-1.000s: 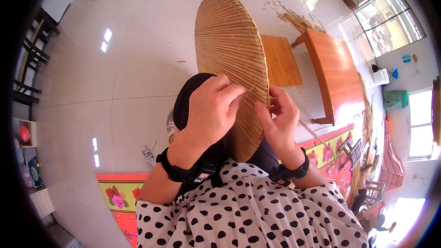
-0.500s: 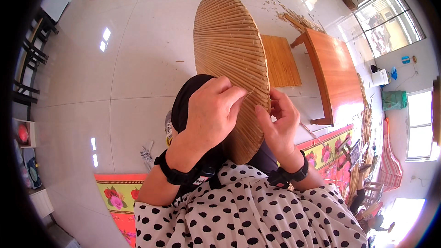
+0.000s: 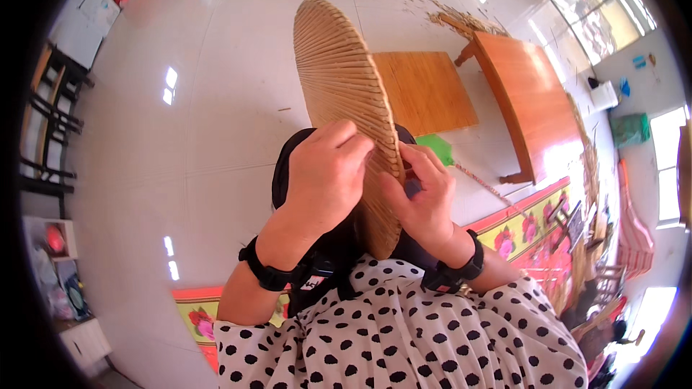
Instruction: The person stitches the edge of a circular bamboo fan using a needle and thread, then uses pliers to trim a piece of thread.
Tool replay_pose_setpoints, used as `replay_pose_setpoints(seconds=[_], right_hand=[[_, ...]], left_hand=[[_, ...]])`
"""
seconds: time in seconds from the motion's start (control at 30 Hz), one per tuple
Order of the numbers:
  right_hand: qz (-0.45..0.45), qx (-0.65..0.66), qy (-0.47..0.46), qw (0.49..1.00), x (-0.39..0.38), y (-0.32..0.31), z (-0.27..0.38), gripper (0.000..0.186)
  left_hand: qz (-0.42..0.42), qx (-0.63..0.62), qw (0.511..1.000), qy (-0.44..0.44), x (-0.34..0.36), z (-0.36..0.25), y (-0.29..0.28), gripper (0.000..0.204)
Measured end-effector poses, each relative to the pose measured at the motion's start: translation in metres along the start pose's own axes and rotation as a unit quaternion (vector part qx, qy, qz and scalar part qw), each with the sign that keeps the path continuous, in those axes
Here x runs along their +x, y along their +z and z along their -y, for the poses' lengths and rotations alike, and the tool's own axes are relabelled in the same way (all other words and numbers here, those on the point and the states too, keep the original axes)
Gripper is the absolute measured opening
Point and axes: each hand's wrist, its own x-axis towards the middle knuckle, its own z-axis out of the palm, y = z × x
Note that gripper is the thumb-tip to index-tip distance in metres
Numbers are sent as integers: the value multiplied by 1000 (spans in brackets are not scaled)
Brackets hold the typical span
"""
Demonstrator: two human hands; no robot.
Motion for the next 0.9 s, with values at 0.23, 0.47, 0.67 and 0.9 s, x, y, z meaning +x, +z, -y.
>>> replay_pose_setpoints(seconds=[0.23,0.47,0.67,0.9], right_hand=[[69,140,-13,988,-6,3,-9,52],[117,181,-71,974,-22,20,-16,69],[170,258,-96,946,-24,26,-13,75],[181,268,-49,945,-21,26,-27,76]], left_hand=[[97,-54,986,-124,-2,0,-33,15],[41,-229,927,-295,-1,5,-63,55],[6,-300,866,-399,31,-2,-63,62],[-1,-268,876,-401,37,12,-45,61]])
